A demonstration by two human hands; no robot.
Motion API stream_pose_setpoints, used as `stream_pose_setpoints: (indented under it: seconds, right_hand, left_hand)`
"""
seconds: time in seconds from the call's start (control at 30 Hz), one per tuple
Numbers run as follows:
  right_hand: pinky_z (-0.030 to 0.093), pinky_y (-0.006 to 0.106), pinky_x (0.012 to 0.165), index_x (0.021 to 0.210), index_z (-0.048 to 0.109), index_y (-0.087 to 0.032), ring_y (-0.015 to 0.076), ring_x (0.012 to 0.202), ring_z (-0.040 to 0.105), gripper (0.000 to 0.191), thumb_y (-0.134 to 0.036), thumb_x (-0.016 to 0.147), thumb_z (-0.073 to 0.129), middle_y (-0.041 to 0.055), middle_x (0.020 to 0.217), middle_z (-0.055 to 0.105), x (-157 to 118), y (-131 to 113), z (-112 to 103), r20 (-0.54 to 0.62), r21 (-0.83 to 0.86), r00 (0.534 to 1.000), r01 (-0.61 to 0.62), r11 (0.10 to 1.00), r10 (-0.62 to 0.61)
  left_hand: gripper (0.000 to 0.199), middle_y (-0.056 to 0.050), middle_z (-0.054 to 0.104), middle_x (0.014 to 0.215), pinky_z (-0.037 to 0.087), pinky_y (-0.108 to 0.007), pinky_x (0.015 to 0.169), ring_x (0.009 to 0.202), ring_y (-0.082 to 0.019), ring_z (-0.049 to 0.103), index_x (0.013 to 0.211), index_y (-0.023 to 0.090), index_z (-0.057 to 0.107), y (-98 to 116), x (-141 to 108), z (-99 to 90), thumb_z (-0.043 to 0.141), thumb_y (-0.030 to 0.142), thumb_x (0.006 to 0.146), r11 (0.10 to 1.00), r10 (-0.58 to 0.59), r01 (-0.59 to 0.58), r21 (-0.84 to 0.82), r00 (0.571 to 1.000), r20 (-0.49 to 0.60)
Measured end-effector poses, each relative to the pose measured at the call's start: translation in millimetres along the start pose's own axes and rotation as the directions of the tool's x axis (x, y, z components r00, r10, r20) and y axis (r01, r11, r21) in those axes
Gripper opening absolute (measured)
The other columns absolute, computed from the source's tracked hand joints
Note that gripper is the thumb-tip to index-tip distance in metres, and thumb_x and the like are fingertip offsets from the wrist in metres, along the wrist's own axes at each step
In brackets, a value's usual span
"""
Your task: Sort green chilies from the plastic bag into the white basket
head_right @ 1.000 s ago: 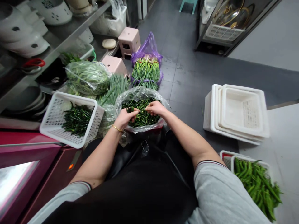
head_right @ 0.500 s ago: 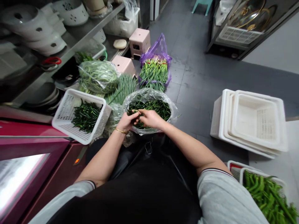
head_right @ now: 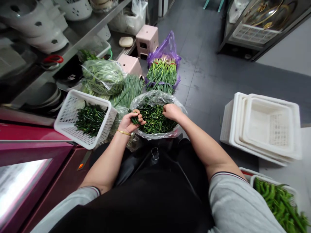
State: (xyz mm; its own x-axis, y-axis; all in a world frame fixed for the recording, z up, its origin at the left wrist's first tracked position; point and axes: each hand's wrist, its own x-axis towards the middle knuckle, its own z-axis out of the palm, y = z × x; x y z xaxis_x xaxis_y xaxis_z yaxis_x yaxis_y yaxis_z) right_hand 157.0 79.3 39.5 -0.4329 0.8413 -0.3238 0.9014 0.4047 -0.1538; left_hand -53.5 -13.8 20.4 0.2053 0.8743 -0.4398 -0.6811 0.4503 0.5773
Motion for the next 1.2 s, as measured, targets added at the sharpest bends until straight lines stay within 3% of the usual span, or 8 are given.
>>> stream_pose_setpoints:
  seconds: [0.13,0.23,0.33,0.47,0.67,0.9,1.1,1.2]
  right_hand:
    - [0.045,0.028,0.078,0.097,0.070,-0.016,0.0232,0.094,0.064,0.045,-0.051,0.092,0.042,0.0125,0.100,0.072,10.3,-28.7,7.3,-0.118,0.089,0.993,-0.011,0.996,0.022]
    - [0.045,0.028,0.079,0.104,0.067,-0.013,0.0228,0.095,0.064,0.034,-0.040,0.091,0.050,0.0146,0.104,0.070,27.4,-55.1,21.7,-0.132,0.150,0.991,0.004,0.989,0.016]
    - [0.043,0.025,0.078,0.096,0.067,-0.012,0.0191,0.089,0.064,0.022,-0.028,0.088,0.055,0.0113,0.096,0.071,28.0,-53.3,18.8,-0.172,0.261,0.984,0.080,0.962,-0.035]
    - [0.043,0.022,0.073,0.091,0.068,-0.012,0.0142,0.077,0.062,0.020,-0.028,0.084,0.058,0.0046,0.084,0.070,4.2,-35.2,-5.9,-0.244,0.459,0.963,0.217,0.862,-0.112]
    - [0.041,0.020,0.056,0.085,0.065,-0.013,0.0080,0.052,0.053,0.031,-0.038,0.089,0.048,-0.0001,0.069,0.064,-21.4,-37.1,-2.5,-0.117,0.727,0.975,0.212,0.653,-0.187]
    - [0.036,0.020,0.043,0.074,0.055,-0.017,0.0086,0.039,0.043,0.035,-0.047,0.090,0.044,-0.0078,0.043,0.042,-58.3,-52.6,25.8,0.031,0.928,0.976,0.053,0.369,-0.218]
    - [0.042,0.022,0.066,0.073,0.060,-0.017,0.0124,0.067,0.058,0.035,-0.036,0.094,0.040,0.0027,0.068,0.063,-82.5,-38.5,28.3,-0.217,0.539,0.950,0.310,0.783,-0.226]
    - [0.043,0.024,0.074,0.090,0.065,-0.017,0.0168,0.086,0.063,0.033,-0.034,0.096,0.038,0.0083,0.092,0.068,-67.4,-29.9,25.6,-0.220,0.249,0.950,0.275,0.929,-0.222]
  left_hand:
    - [0.019,0.009,0.037,0.050,0.031,-0.017,0.042,0.038,-0.004,0.034,0.079,0.019,0.050,4.4,-3.0,4.7,0.066,0.021,0.069,0.997,0.036,-0.035,0.065,0.999,-0.012]
    - [0.024,0.009,0.037,0.048,0.021,-0.018,0.039,0.036,-0.004,0.028,0.083,0.018,0.055,0.0,-3.2,8.8,0.069,0.032,0.069,0.949,0.135,-0.090,0.303,0.982,-0.130]
    - [0.030,0.006,0.047,0.051,0.031,-0.022,0.044,0.042,-0.007,0.039,0.088,0.016,0.061,-9.1,7.3,13.5,0.073,0.031,0.064,0.774,0.366,-0.173,0.609,0.908,-0.207]
    - [0.025,0.001,0.058,0.062,0.040,-0.023,0.058,0.062,-0.012,0.054,0.072,0.016,0.062,-14.3,27.5,22.6,0.079,0.027,0.057,0.518,0.495,-0.267,0.813,0.868,-0.030]
    - [0.036,0.005,0.047,0.053,0.028,-0.022,0.040,0.038,-0.004,0.036,0.078,0.015,0.059,1.1,17.3,29.2,0.078,0.042,0.063,0.844,0.314,-0.249,0.476,0.947,-0.062]
    - [0.031,0.006,0.045,0.049,0.029,-0.020,0.039,0.039,-0.004,0.040,0.082,0.013,0.063,-7.1,-3.0,31.5,0.078,0.036,0.066,0.857,0.284,-0.295,0.423,0.955,0.091]
    - [0.030,0.006,0.046,0.050,0.027,-0.020,0.037,0.038,-0.004,0.038,0.072,0.014,0.056,-18.6,-11.6,29.5,0.078,0.034,0.063,0.917,0.222,-0.197,0.348,0.974,-0.034]
    - [0.025,0.001,0.057,0.060,0.028,-0.017,0.037,0.046,-0.006,0.048,0.064,0.015,0.049,-9.4,-14.1,22.5,0.070,0.029,0.065,0.964,0.179,-0.150,0.218,0.977,-0.118]
